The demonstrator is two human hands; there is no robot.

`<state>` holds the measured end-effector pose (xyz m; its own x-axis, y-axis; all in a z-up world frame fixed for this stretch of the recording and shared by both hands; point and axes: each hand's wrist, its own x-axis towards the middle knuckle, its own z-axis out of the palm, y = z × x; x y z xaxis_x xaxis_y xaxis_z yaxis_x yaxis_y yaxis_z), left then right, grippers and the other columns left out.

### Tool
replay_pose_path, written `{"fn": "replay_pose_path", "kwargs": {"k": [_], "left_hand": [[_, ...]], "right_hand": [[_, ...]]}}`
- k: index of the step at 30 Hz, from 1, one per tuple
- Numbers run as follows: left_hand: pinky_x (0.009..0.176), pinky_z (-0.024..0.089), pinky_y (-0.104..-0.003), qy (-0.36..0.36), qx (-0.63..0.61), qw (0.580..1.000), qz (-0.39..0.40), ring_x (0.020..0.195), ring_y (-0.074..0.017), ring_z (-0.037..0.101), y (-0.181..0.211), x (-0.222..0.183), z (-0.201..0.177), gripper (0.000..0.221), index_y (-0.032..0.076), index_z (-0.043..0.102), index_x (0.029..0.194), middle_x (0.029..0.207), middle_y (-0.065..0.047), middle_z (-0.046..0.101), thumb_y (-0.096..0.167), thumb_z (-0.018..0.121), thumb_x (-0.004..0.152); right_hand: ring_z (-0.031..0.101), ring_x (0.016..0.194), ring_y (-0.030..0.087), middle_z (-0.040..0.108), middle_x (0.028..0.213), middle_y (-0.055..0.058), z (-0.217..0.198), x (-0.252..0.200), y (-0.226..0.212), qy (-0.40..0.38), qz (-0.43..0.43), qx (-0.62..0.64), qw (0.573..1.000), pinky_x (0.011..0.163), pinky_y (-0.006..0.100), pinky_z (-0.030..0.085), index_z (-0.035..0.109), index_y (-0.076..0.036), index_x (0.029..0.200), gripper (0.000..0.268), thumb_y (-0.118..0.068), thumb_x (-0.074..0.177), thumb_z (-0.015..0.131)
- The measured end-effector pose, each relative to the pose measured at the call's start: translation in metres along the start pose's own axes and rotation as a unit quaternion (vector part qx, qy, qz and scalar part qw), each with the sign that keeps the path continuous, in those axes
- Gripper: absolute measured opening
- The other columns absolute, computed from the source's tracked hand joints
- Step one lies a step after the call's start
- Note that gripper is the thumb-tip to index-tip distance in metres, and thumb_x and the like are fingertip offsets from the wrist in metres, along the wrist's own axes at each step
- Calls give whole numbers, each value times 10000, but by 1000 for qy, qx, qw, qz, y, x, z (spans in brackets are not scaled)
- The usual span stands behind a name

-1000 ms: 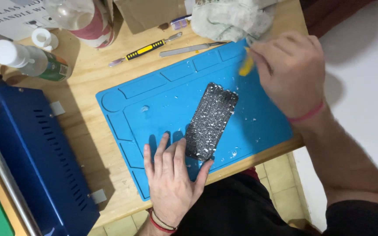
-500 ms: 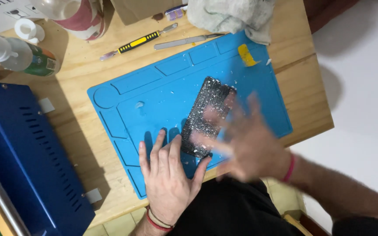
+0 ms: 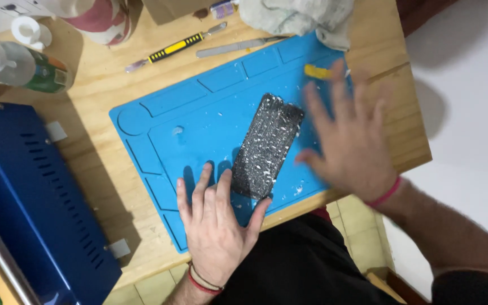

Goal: Scraping adhesive residue from a mobile phone component using a scraper tool

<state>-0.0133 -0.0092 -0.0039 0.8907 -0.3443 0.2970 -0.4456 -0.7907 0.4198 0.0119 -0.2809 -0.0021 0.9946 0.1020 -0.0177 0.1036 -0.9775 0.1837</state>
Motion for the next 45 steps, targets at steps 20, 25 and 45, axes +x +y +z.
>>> {"fn": "replay_pose_path", "kwargs": {"k": [20,25,45], "left_hand": [[1271,356,-720,-26,-7,1000,-5,1378,-378,638,-1,6,-3,723,0,643,1415,1201,-160,737,605,698,1023],[1277,322,-727,-42,-10,999,-5,1377,-401,620,-1,9,-6,719,3,632,1439,1226,-133,747,578,711,1015],[1265,331,-751,-40,-9,999,-4,1350,-401,640,0,8,-6,725,-9,616,1445,1237,-142,738,575,709,1024]], "right_hand": [[-9,1690,485,138,1859,79,3,0,-29,14,-218,131,967,1220,897,162,360,-362,1749,957,-896,1002,88],[204,1569,713,170,1848,233,-5,17,-29,-27,-128,70,989,1151,914,208,358,-496,1743,1095,-928,772,623],[98,1655,578,152,1846,199,-11,31,-9,20,0,129,991,1304,841,218,425,-196,1804,1128,-854,993,-2]]}}
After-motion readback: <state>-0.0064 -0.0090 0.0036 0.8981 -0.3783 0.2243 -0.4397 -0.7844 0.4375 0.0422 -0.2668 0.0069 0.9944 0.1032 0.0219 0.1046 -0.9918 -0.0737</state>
